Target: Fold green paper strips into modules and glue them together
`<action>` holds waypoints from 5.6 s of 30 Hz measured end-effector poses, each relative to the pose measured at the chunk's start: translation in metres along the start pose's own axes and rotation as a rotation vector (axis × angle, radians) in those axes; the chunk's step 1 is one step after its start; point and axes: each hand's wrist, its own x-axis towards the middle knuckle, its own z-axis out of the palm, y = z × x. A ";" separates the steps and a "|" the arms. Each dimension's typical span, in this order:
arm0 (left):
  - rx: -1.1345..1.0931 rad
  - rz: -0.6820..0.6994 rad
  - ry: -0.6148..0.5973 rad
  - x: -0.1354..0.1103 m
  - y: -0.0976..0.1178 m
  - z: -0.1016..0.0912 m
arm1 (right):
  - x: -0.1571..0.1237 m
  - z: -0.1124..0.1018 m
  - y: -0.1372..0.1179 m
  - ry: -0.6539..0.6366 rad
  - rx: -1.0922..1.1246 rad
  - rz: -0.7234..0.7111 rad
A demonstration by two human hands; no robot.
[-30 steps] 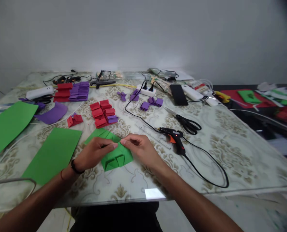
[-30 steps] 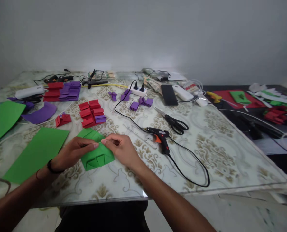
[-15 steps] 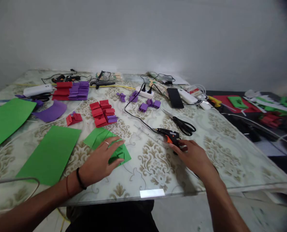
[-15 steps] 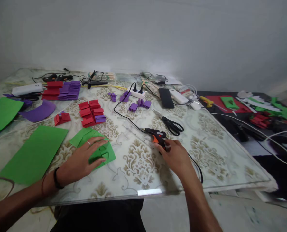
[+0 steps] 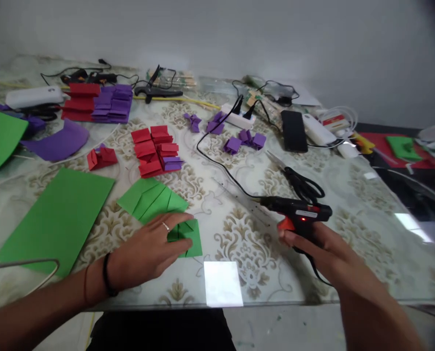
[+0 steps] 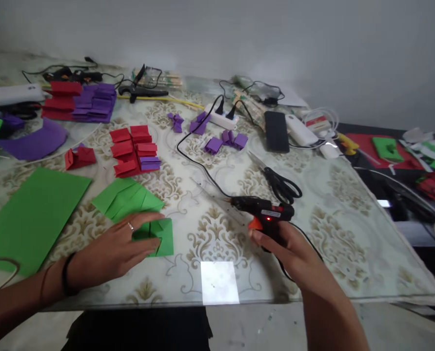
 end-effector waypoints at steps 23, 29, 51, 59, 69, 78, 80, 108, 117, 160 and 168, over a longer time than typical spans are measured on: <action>-0.249 -0.139 0.030 0.002 -0.002 0.004 | -0.010 0.094 -0.070 -0.542 -0.192 -0.525; -0.250 -0.154 0.020 0.001 -0.002 0.005 | -0.008 0.100 -0.073 -0.526 -0.193 -0.546; -0.268 -0.138 0.036 0.004 -0.003 0.004 | -0.010 0.100 -0.067 -0.491 -0.213 -0.572; -0.258 -0.146 0.032 0.004 -0.003 0.004 | -0.012 0.098 -0.068 -0.485 -0.218 -0.571; -0.261 -0.139 0.023 0.005 -0.002 0.002 | -0.015 0.092 -0.061 -0.454 -0.234 -0.570; -0.246 -0.134 0.013 0.004 -0.004 0.004 | -0.015 0.089 -0.058 -0.444 -0.241 -0.562; -0.242 -0.137 0.006 0.004 -0.004 0.003 | -0.015 0.089 -0.058 -0.432 -0.241 -0.563; -0.213 -0.134 0.017 0.003 -0.003 0.002 | -0.016 0.091 -0.058 -0.273 -0.304 -0.464; -0.204 -0.164 -0.014 0.004 -0.002 -0.001 | -0.017 0.091 -0.056 -0.272 -0.267 -0.438; -0.112 -0.151 0.038 0.003 -0.001 0.001 | -0.026 0.078 -0.073 -0.358 -0.205 -0.321; -0.121 -0.132 0.031 0.004 -0.001 0.000 | -0.030 0.090 -0.070 -0.389 -0.219 -0.375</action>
